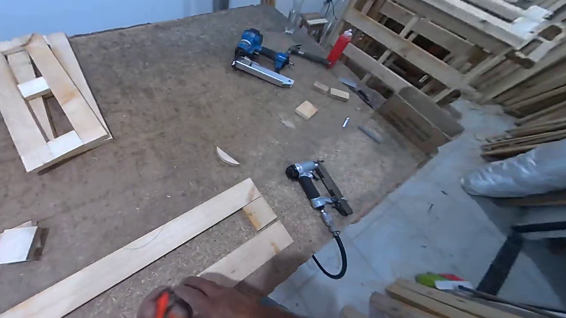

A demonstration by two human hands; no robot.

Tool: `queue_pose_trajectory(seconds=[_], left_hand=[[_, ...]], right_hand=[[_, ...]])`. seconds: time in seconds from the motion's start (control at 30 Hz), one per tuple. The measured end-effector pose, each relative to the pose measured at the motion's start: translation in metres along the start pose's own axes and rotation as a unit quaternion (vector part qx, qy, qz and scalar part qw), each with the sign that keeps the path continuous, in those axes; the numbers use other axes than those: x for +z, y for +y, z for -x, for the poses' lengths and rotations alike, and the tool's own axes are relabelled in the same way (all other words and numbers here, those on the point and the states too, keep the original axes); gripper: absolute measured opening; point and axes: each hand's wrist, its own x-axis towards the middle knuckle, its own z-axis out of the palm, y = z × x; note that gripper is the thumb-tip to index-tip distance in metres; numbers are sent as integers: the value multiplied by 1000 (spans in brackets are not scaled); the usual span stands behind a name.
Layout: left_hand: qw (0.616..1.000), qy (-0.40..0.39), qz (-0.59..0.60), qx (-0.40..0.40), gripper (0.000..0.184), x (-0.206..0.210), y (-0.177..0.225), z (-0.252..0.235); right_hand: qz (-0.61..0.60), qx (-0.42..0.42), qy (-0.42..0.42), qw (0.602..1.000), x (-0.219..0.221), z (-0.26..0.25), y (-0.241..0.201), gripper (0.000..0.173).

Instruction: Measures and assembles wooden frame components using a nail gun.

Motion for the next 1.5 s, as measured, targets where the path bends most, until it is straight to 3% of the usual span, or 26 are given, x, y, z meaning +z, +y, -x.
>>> queue_pose_trajectory(seconds=[0.03,0.1,0.17,0.27,0.37,0.43,0.53,0.63,0.7,0.73,0.8,0.83,0.93,1.07,1.23,1.5], left_hand=[[1000,-5,11,-13,56,29,-7,-13],[999,-19,16,-34,51,58,-21,-29],[996,-34,27,-75,44,66,-28,-39],[986,-47,-59,-147,31,74,-30,-46],[956,-31,-170,-238,37,95,-21,-56],[930,-72,-204,-295,41,100,-18,-70],[922,-94,-270,-263,31,97,-1,-100],[970,-29,-177,-163,12,83,34,-125],[986,-44,-122,-101,17,69,43,-135],[983,-59,-149,-87,32,68,42,-137],[937,-81,-331,-75,65,80,29,-137],[890,-87,-442,-75,71,91,19,-138],[738,-107,-666,-16,71,113,-31,-143],[650,-113,-751,29,71,115,-88,-151],[617,-111,-779,25,68,117,-97,-155],[641,-84,-760,73,61,111,-106,-154]], right_hand=[[-16,16,16,1000,-4,3,-4,95],[-40,63,58,996,-12,10,-4,95],[-56,115,53,990,-21,21,1,93],[-57,147,25,987,-30,41,10,94],[-40,147,-10,988,-41,56,27,86],[-46,156,-21,986,-45,70,38,76],[-80,179,10,981,-49,102,63,70],[-122,242,45,962,-52,152,99,65],[-179,300,54,935,-52,184,119,62],[-219,320,61,920,-52,196,126,62],[-299,342,106,885,-47,207,132,59],[-322,355,138,867,-45,205,132,58],[-322,410,204,828,-52,180,131,63],[-294,443,211,820,-65,146,141,64],[-268,458,192,826,-72,137,152,62],[-287,461,193,817,-58,157,158,67]])
